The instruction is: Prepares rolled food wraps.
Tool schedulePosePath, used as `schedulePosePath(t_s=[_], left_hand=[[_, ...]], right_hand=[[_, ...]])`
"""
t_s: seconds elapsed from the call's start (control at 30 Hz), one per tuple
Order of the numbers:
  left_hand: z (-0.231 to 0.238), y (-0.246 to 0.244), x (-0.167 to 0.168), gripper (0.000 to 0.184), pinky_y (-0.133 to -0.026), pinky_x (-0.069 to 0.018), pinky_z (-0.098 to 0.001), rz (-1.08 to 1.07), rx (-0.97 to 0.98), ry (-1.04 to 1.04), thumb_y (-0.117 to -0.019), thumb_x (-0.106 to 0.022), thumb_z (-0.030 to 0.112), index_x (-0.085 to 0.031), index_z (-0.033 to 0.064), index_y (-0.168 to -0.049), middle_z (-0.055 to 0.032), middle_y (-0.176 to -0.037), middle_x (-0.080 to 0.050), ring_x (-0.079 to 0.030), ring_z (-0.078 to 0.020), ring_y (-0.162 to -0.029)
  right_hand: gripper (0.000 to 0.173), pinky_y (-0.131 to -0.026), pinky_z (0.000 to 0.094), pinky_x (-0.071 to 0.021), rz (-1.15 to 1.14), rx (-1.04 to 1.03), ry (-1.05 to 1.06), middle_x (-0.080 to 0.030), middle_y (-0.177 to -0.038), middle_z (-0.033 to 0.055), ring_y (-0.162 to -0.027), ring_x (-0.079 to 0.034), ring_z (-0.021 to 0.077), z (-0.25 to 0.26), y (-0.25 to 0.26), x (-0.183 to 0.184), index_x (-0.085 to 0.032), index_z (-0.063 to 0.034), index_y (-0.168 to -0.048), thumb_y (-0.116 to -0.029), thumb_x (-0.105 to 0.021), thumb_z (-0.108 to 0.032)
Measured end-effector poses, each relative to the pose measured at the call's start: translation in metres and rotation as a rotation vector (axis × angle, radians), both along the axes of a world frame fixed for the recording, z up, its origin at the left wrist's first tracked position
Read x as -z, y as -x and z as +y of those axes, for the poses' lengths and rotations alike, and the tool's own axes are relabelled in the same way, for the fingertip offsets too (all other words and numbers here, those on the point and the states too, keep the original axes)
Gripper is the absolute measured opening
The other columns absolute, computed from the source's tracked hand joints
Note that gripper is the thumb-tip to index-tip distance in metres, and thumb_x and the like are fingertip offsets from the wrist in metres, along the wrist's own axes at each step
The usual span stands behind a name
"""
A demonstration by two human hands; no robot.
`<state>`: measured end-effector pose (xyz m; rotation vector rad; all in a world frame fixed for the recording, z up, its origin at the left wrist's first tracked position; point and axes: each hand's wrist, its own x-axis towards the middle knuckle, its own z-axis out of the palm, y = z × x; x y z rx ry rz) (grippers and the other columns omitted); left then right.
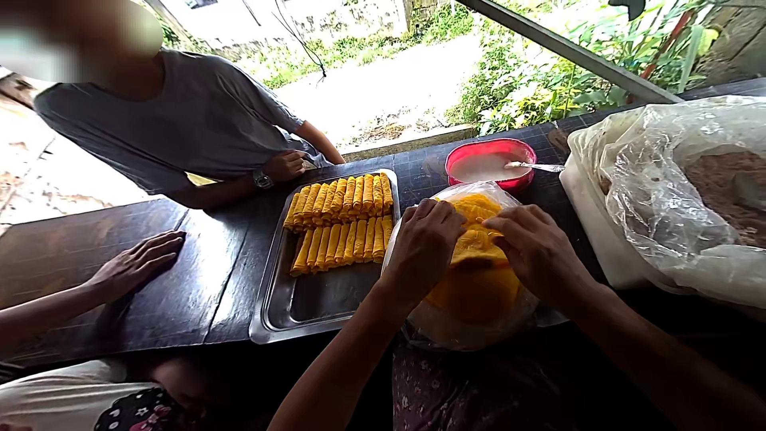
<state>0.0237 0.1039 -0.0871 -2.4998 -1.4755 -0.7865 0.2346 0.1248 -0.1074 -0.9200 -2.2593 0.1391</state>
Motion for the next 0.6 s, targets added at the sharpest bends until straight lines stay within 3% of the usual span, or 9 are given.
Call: schedulePosePath(t_s=[0.13,0.37,0.53,0.6], left_hand=[[-0.021,-0.007,0.002,0.02,-0.078,-0.0558,-0.0394,0.01,-0.003,0.136,-0.0995,-0.06,0.017,-0.078,0.0077,-0.099,-0.0077,-0.087,-0.069,-0.067,-0.0257,-0.087],[-0.048,-0.019,0.019,0.02,-0.076,-0.0555,-0.0379,0.011,-0.044,0.107,-0.098,-0.06,0.013,-0.079,0.006,-0.101,-0.0097,-0.084,-0.067,-0.067,-0.0267,-0.082],[-0.048,-0.017,0.007,0.018,-0.076,-0.0573,-0.0364,0.002,-0.075,0.157,-0.0945,-0.067,0.017,-0.079,0.0061,-0.101,-0.009,-0.086,-0.071,-0.069,-0.0254,-0.082],[-0.049,-0.018,0.007,0.017,-0.075,-0.0576,-0.0375,0.012,-0.109,0.155,-0.093,-0.07,0.019,-0.079,0.005,-0.098,-0.0099,-0.088,-0.071,-0.07,-0.0261,-0.082]], right_hand=[[0.024,-0.087,0.043,-0.0568,-0.051,-0.036,0.019,-0.072,-0.105,0.0099,-0.102,-0.068,0.0287,-0.016,0.012,0.01,-0.077,-0.0072,-0.111,-0.1,-0.056,-0.013],[0.027,-0.094,0.0424,-0.0538,-0.109,-0.019,-0.111,-0.073,-0.108,0.0105,-0.106,-0.068,0.0297,-0.036,0.008,0.028,-0.077,-0.0059,-0.11,-0.1004,-0.052,-0.012],[0.024,-0.088,0.0404,-0.0565,-0.102,-0.068,-0.008,-0.072,-0.102,0.0096,-0.101,-0.068,0.0284,-0.03,0.008,0.01,-0.077,-0.0065,-0.105,-0.0997,-0.059,-0.021],[0.023,-0.089,0.0384,-0.057,-0.092,-0.086,0.011,-0.073,-0.104,0.0096,-0.102,-0.069,0.0273,-0.028,0.01,0.008,-0.077,-0.0057,-0.107,-0.0989,-0.059,-0.019]])
